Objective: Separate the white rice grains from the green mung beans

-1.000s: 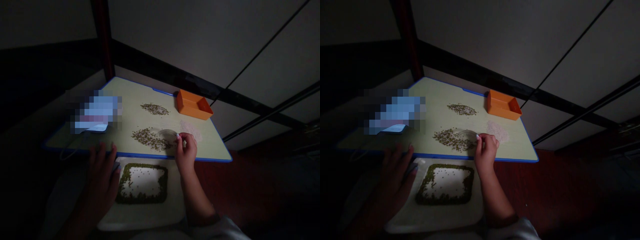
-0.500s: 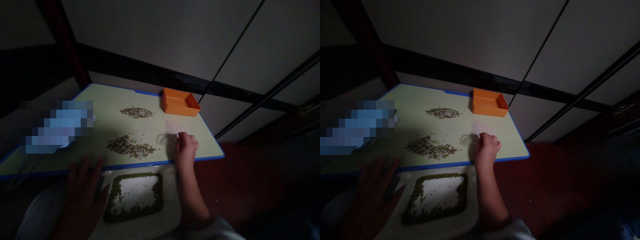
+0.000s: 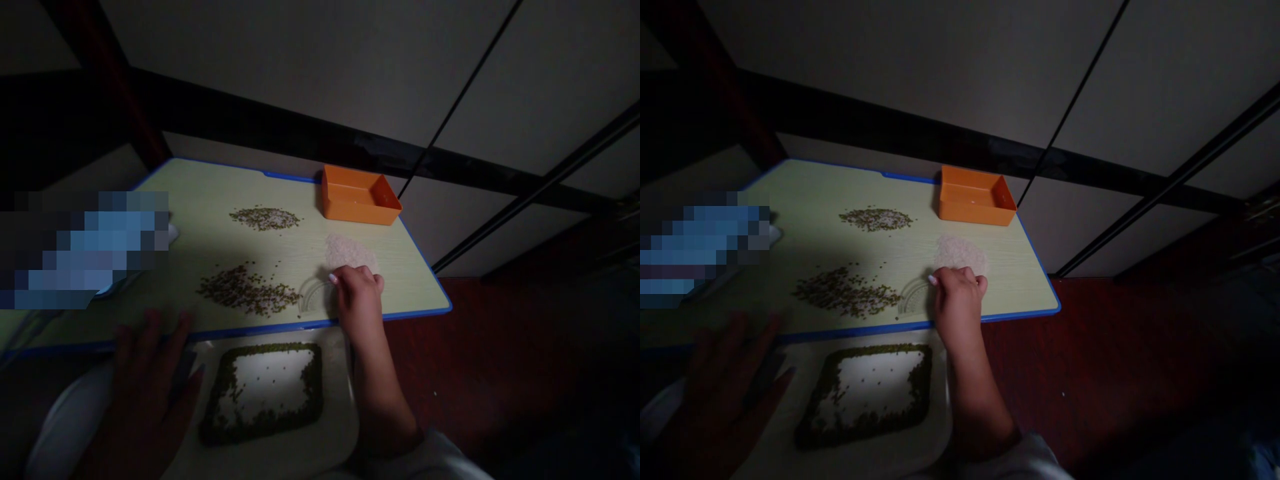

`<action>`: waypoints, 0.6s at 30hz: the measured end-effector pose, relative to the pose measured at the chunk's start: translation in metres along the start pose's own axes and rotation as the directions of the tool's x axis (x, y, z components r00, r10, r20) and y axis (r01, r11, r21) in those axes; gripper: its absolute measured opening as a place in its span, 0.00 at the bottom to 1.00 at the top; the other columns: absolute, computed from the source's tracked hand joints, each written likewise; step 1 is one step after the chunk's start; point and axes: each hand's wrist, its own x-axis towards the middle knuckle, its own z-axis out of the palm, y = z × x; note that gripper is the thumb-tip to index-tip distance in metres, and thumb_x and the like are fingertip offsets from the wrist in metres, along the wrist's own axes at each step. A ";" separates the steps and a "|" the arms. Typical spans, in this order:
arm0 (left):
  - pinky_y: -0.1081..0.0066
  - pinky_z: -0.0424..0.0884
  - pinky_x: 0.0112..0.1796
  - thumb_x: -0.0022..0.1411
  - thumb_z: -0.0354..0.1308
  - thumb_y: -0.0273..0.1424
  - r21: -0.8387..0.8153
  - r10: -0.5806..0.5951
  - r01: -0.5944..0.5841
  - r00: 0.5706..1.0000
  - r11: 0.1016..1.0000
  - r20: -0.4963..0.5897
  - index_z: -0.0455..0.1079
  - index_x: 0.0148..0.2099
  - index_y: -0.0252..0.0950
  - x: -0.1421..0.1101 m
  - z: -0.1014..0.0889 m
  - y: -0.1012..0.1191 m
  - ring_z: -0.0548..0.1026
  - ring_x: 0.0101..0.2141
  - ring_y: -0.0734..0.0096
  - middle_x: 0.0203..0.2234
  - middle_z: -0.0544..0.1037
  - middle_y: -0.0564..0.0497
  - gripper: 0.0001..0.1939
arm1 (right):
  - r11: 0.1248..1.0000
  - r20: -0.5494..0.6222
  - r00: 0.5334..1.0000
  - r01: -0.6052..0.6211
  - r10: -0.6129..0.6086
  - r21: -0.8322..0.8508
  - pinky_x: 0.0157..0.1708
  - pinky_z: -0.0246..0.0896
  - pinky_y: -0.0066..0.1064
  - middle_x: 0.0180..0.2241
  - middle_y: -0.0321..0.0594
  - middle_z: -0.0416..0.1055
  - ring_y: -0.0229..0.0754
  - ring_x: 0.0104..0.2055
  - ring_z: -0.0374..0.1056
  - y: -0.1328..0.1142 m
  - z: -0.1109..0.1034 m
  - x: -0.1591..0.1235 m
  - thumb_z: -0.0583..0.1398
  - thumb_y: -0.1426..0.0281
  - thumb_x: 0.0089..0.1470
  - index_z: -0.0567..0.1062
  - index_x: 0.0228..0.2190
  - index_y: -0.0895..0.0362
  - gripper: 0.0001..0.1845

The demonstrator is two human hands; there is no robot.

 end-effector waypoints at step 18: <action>0.35 0.45 0.67 0.61 0.49 0.38 -0.031 -0.033 0.032 0.999 0.999 -0.025 0.36 0.71 0.64 -0.002 0.001 -0.004 0.37 0.72 0.46 0.74 0.35 0.67 0.40 | 0.979 0.029 0.992 0.114 -0.120 0.168 0.44 0.50 0.35 0.31 0.37 0.76 0.43 0.38 0.68 -0.012 0.010 -0.004 0.57 0.74 0.62 0.74 0.31 0.54 0.09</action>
